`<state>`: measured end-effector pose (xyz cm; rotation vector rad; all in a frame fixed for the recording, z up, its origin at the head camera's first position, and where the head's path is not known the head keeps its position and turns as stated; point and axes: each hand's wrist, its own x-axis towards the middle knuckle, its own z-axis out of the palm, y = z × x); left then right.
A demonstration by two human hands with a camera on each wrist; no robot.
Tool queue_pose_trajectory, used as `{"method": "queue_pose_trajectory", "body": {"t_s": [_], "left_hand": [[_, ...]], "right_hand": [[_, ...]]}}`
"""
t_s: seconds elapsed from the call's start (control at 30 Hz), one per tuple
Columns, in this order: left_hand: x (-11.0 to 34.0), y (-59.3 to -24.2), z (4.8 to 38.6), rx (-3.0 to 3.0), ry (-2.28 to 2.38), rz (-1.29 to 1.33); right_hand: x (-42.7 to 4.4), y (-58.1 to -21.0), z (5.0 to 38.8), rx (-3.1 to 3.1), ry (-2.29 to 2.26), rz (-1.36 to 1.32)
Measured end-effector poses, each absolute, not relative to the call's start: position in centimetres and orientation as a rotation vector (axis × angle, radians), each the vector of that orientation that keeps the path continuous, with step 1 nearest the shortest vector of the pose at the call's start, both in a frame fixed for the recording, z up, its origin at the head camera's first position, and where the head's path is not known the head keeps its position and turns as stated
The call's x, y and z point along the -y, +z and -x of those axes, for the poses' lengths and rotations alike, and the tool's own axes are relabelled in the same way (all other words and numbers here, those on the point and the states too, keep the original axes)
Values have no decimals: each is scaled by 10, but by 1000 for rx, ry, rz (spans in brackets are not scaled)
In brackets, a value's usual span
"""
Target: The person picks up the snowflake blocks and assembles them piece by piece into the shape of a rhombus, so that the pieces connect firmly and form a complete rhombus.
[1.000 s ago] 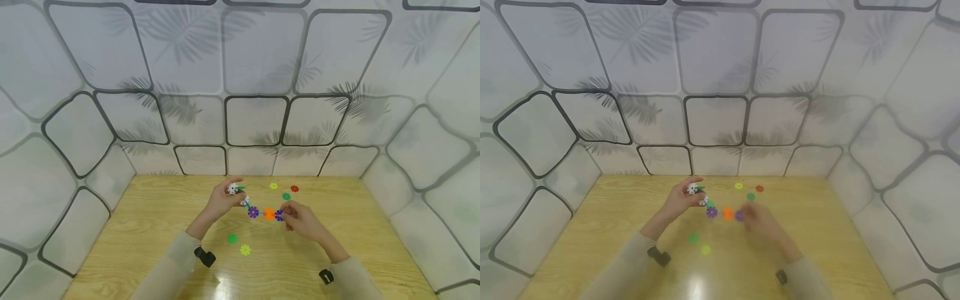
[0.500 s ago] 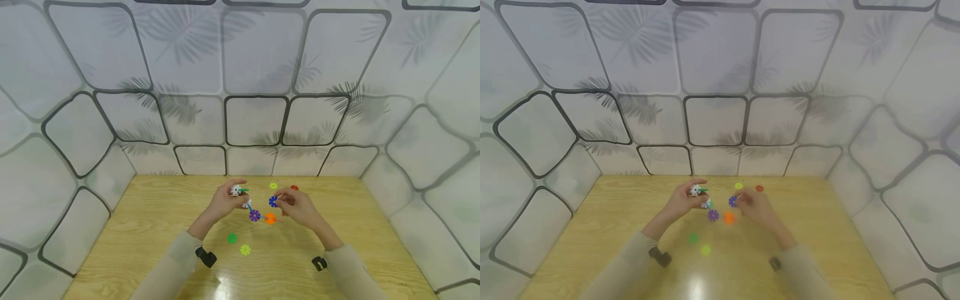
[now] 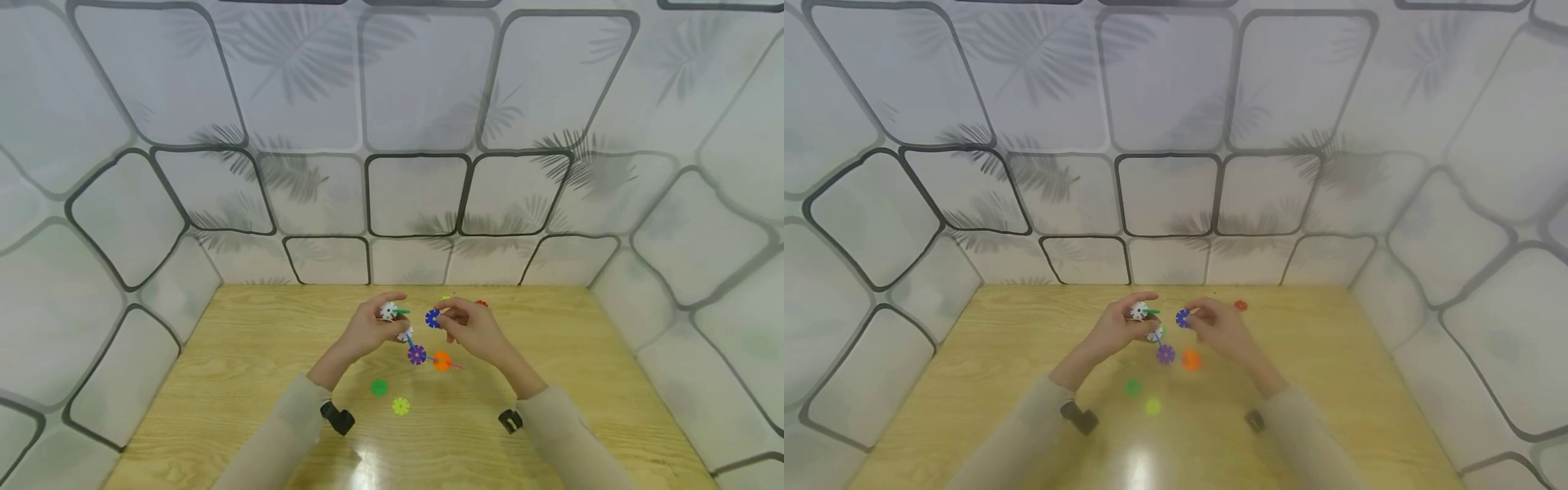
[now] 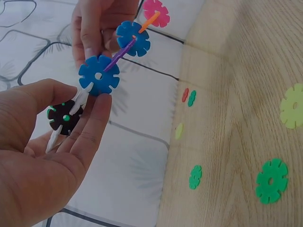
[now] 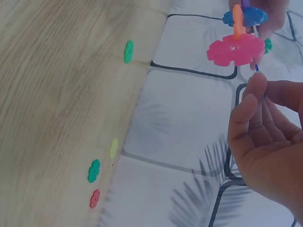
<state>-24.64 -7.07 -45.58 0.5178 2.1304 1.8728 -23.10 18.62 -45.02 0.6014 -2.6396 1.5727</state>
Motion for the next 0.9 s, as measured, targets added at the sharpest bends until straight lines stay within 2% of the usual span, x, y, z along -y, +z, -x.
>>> {"method": "queue_pose_trajectory", "body": {"t_s": [0.9], "left_hand": [[67, -449, 241, -2146, 1802, -604]], "right_hand": [[-162, -443, 234, 2598, 1654, -627]]}}
